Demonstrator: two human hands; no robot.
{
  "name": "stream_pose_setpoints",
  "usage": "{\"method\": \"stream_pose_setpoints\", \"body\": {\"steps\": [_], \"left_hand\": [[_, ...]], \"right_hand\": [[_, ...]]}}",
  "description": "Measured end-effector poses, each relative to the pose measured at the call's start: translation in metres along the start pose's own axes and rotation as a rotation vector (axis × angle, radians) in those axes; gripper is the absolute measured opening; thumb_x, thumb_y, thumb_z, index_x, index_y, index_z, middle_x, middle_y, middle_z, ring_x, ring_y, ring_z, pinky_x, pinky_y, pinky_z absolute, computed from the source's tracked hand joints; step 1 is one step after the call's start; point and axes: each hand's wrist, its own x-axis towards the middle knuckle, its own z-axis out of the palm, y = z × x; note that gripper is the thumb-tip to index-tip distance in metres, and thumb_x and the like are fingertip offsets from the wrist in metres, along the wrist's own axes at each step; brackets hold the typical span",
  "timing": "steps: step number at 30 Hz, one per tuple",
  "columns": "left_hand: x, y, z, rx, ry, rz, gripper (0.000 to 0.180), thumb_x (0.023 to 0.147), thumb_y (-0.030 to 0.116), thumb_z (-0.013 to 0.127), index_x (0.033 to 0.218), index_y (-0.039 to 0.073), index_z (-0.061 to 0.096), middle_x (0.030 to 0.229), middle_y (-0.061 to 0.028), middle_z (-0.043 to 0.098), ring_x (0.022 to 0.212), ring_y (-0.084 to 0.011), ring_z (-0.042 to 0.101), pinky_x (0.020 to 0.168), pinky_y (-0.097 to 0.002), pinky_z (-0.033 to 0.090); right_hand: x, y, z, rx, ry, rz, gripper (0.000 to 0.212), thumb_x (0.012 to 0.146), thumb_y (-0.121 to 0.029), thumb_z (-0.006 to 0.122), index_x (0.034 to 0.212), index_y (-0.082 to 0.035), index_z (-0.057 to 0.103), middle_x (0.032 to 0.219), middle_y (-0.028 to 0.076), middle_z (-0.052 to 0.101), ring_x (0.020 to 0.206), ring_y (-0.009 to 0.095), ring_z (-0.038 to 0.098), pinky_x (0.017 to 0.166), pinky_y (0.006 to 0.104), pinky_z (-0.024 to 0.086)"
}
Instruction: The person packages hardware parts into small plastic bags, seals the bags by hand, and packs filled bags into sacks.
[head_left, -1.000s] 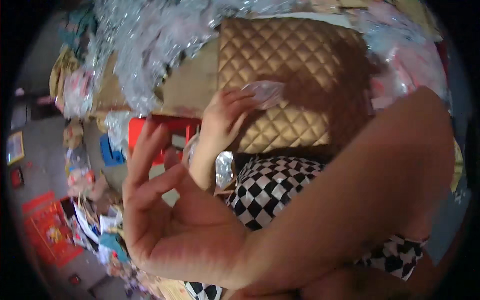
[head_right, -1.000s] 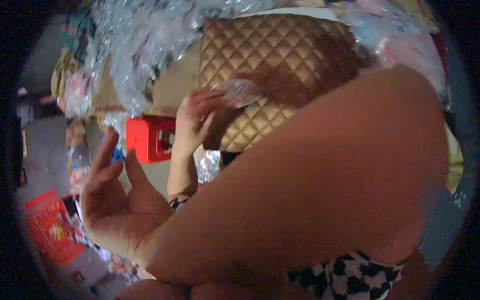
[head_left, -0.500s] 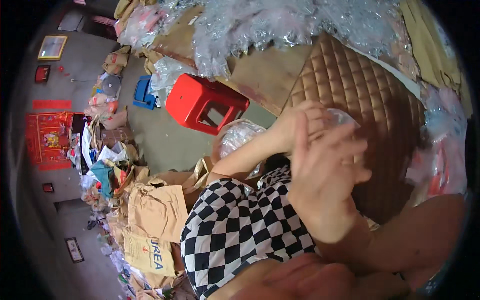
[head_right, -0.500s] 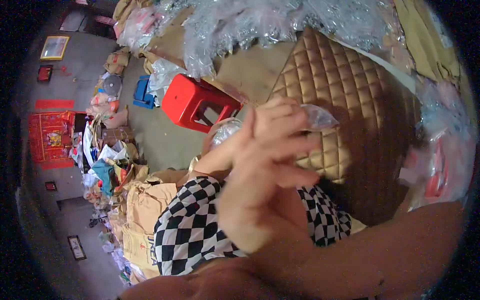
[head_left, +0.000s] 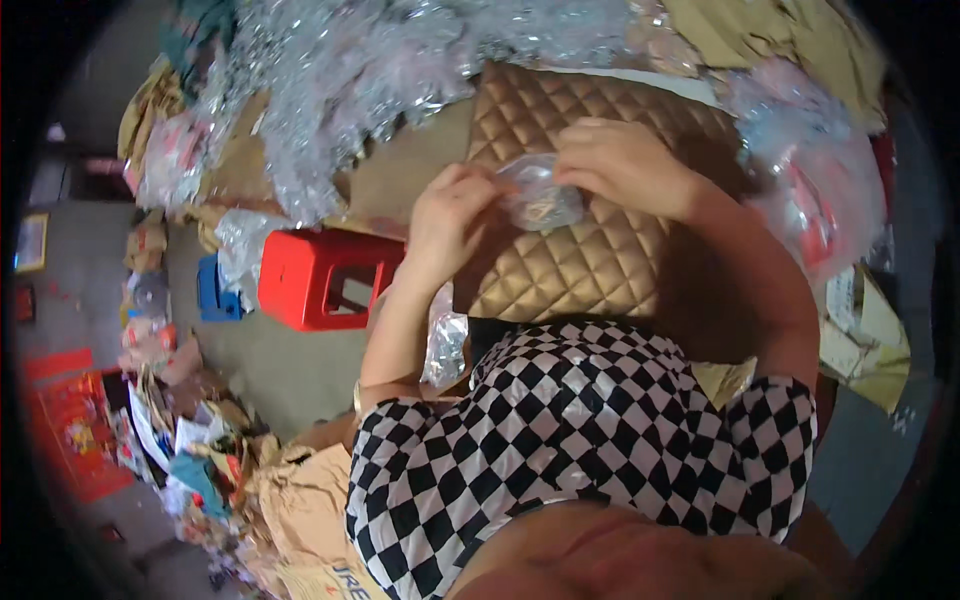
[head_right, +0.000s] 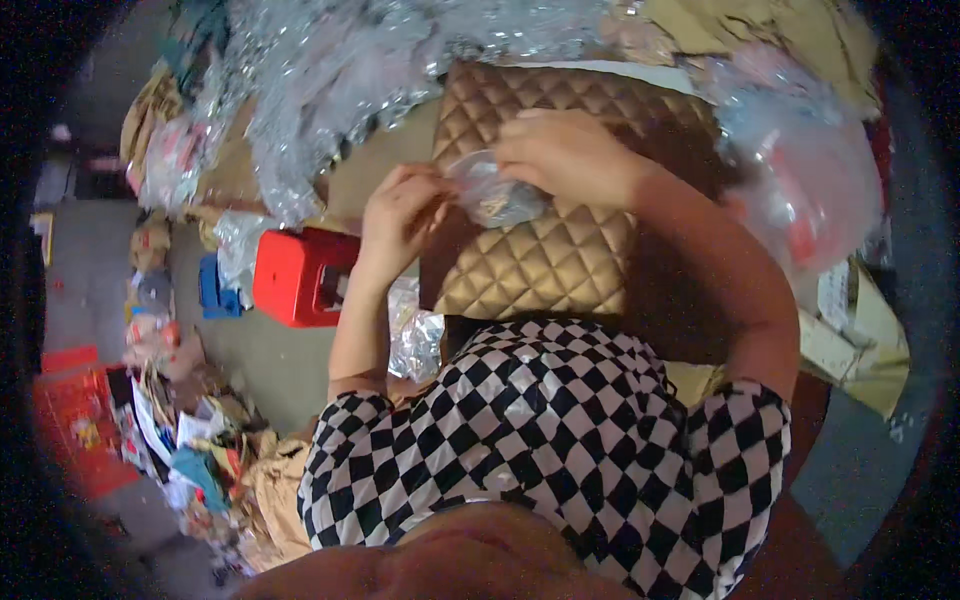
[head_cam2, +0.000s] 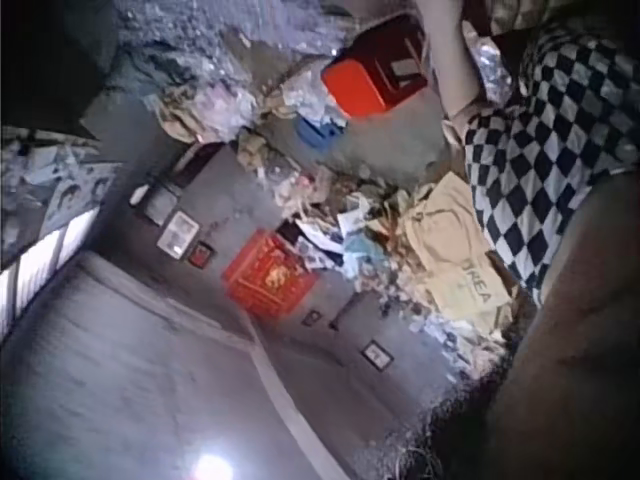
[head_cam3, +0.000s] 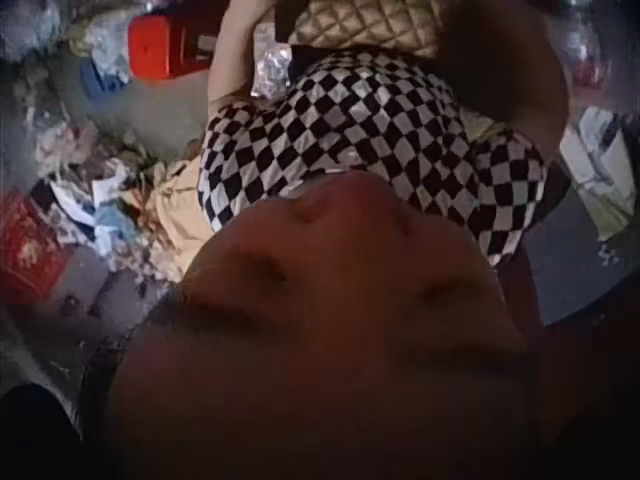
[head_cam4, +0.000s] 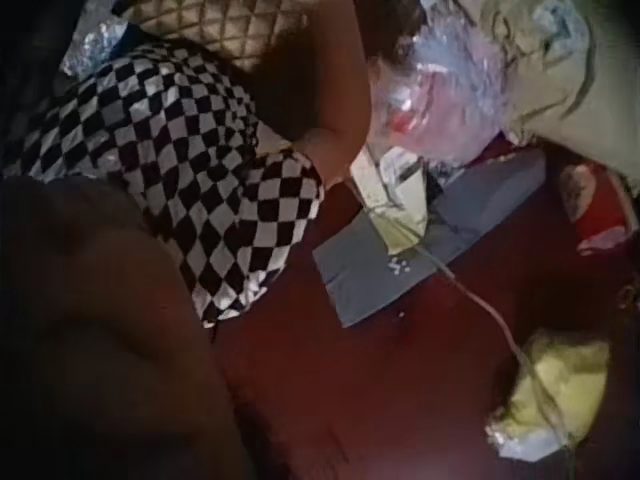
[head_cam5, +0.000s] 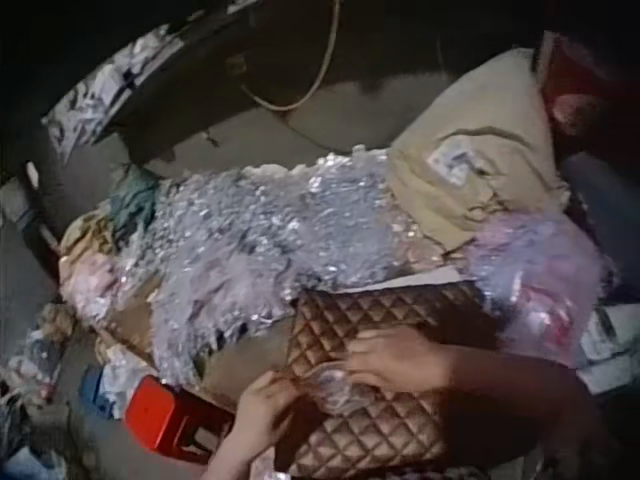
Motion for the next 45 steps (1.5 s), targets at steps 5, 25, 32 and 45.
{"method": "stream_pose_setpoints", "body": {"steps": [5,25,32,45], "left_hand": [[0.021,0.020,0.016,0.137,-0.042,-0.077,0.022,0.079,0.022,0.074,0.095,0.007,0.071,0.095,-0.0127,0.068,0.094,-0.0316,0.062,0.083,-0.0389,0.049],[0.046,-0.001,0.055,-0.198,0.253,-0.195,0.021,0.074,0.011,0.077,0.091,0.002,0.069,0.085,-0.0130,0.067,0.082,-0.0317,0.063,0.075,-0.0384,0.049],[0.034,0.001,0.044,0.079,0.277,-0.125,0.017,0.075,0.019,0.075,0.089,0.010,0.073,0.086,-0.0098,0.068,0.090,-0.0276,0.063,0.084,-0.0413,0.047],[0.028,-0.024,0.049,0.619,0.284,0.048,0.008,0.074,0.018,0.062,0.080,0.013,0.061,0.083,-0.0041,0.060,0.090,-0.0218,0.058,0.093,-0.0451,0.043]], "right_hand": [[0.002,0.005,0.015,0.255,0.189,0.018,0.007,0.086,-0.016,0.058,0.090,-0.011,0.059,0.077,0.012,0.058,0.076,0.033,0.060,0.067,0.0438,0.046],[0.001,0.000,0.004,0.188,0.013,0.190,0.015,0.087,-0.016,0.059,0.099,-0.010,0.052,0.077,0.016,0.063,0.077,0.037,0.063,0.063,0.0473,0.046],[-0.020,-0.002,0.005,0.346,0.151,0.203,0.016,0.083,-0.008,0.063,0.094,-0.007,0.051,0.078,0.011,0.061,0.070,0.026,0.063,0.061,0.0353,0.048],[-0.010,0.020,0.037,0.182,0.204,0.107,0.029,0.087,-0.012,0.066,0.115,-0.006,0.064,0.094,0.009,0.067,0.081,0.017,0.064,0.074,0.0288,0.051]]}}
